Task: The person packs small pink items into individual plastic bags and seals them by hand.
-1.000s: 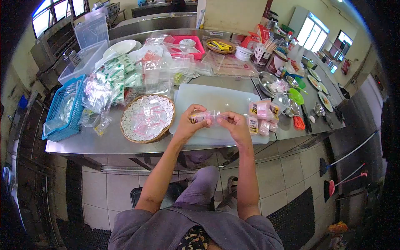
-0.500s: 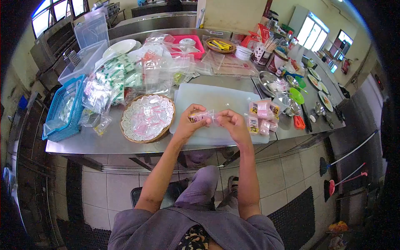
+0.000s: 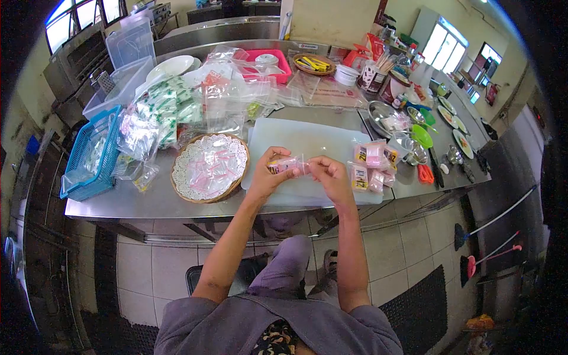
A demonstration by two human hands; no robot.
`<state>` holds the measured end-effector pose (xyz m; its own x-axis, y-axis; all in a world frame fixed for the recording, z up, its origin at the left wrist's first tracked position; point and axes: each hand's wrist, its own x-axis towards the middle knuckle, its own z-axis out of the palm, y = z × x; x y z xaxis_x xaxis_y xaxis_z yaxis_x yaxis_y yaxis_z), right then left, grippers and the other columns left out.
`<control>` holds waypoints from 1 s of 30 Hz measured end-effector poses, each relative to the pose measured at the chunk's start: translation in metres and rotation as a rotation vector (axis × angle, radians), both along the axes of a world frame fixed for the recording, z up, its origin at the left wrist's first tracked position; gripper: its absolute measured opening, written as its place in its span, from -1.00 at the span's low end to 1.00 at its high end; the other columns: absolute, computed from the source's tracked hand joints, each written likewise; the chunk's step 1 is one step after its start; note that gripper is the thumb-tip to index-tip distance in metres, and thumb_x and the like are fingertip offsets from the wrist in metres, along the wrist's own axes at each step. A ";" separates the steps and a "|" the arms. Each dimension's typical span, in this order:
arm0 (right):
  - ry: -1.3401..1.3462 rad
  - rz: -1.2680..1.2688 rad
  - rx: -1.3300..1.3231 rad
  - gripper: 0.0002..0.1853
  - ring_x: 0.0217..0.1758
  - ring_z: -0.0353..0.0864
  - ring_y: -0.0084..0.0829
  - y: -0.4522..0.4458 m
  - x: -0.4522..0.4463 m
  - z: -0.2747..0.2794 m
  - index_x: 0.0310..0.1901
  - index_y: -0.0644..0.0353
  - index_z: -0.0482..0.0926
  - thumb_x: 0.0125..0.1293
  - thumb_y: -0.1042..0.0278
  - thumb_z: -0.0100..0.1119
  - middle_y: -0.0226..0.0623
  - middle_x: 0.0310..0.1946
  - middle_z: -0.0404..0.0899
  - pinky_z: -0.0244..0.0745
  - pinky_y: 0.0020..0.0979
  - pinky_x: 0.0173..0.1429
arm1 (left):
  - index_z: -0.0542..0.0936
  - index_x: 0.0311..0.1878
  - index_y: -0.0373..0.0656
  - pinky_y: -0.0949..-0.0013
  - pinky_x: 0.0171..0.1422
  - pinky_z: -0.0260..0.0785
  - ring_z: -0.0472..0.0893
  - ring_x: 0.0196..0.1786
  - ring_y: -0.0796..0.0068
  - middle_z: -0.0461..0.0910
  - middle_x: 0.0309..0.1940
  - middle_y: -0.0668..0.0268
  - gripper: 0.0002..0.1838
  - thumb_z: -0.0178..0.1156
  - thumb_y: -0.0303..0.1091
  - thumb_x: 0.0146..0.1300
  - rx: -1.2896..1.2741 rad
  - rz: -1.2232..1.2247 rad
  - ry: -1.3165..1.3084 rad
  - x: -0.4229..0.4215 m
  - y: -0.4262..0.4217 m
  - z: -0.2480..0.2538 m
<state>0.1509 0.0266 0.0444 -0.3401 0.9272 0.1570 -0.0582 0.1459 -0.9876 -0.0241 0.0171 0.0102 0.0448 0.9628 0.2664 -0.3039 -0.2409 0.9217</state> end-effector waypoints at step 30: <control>-0.121 -0.181 0.266 -0.85 -0.47 0.38 -0.67 0.007 -0.013 -0.028 -0.34 0.20 0.59 0.05 0.37 0.26 -0.47 -0.48 0.59 0.25 -0.57 -0.37 | 0.36 0.01 -0.18 0.48 0.00 0.38 0.48 -0.07 0.53 0.47 -0.15 0.29 -0.41 0.38 -0.58 -0.14 0.164 0.207 0.159 0.009 -0.006 -0.002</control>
